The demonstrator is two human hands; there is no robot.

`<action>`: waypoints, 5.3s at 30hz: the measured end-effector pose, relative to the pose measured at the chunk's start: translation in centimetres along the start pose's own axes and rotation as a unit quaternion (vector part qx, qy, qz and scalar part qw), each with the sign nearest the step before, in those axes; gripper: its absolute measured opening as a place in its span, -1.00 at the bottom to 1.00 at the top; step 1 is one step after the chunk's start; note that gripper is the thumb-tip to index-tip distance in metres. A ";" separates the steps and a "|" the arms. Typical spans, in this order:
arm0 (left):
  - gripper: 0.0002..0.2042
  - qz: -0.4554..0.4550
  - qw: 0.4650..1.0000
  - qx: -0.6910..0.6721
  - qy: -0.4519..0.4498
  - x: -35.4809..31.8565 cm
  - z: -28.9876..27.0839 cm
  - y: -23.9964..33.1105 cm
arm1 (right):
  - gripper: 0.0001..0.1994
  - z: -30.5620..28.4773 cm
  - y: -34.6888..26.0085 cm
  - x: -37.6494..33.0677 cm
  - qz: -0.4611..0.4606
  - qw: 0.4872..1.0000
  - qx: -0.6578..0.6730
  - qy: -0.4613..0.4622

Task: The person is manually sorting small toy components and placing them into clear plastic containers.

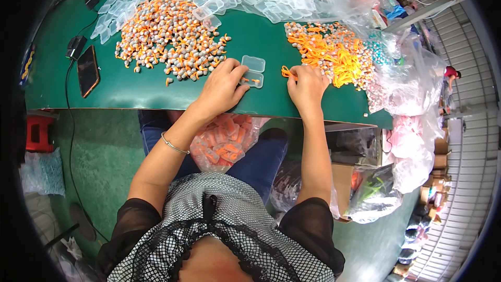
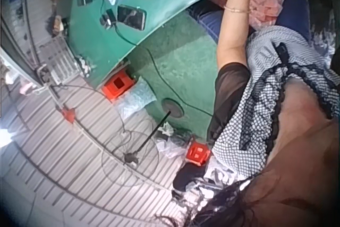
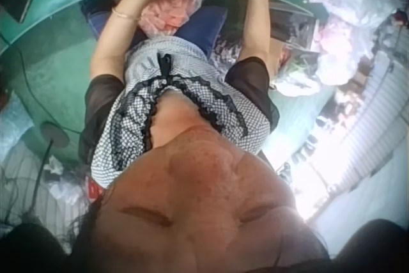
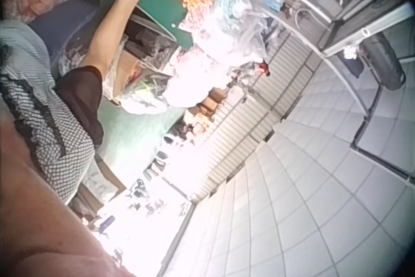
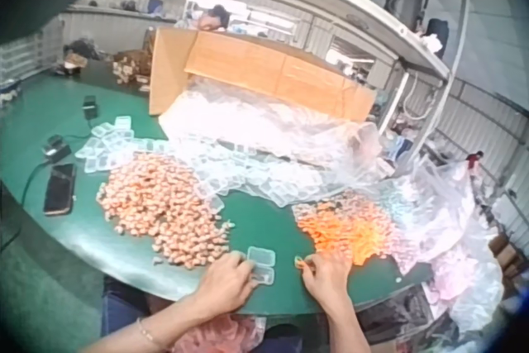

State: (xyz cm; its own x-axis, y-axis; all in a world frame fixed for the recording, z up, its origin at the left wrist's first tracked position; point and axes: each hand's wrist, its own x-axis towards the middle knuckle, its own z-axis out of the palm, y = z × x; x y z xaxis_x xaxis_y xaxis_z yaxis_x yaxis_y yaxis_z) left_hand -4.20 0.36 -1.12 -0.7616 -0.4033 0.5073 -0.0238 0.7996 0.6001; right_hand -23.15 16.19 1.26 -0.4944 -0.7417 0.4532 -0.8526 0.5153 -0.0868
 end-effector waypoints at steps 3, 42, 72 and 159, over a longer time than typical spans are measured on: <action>-0.66 0.001 1.000 -0.004 0.007 -0.2 -0.1 0.0 | -0.87 -0.4 -1.1 -0.4 -0.016 0.997 0.068 0.017; -0.62 -0.049 0.999 -0.022 0.004 -0.1 -0.2 0.0 | -0.77 0.2 -5.1 1.1 -0.185 0.938 0.294 -0.009; -0.47 -0.041 0.998 -0.051 0.014 -0.1 -0.3 0.1 | -0.75 -0.1 -4.2 -0.2 -0.139 0.928 0.345 -0.019; -0.79 0.055 0.989 -0.092 -0.101 -1.2 -3.6 0.5 | -0.24 7.5 -0.2 19.2 -0.096 0.929 0.210 -0.289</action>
State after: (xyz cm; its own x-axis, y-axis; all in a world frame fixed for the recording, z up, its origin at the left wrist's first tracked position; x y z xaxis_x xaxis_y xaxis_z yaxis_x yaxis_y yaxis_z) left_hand -0.98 -0.35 0.79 -0.8673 -0.2060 0.4532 0.1706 0.7321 0.6595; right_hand -33.72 -1.33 3.31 -0.2312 -0.9719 -0.0450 -0.8650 0.2265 -0.4477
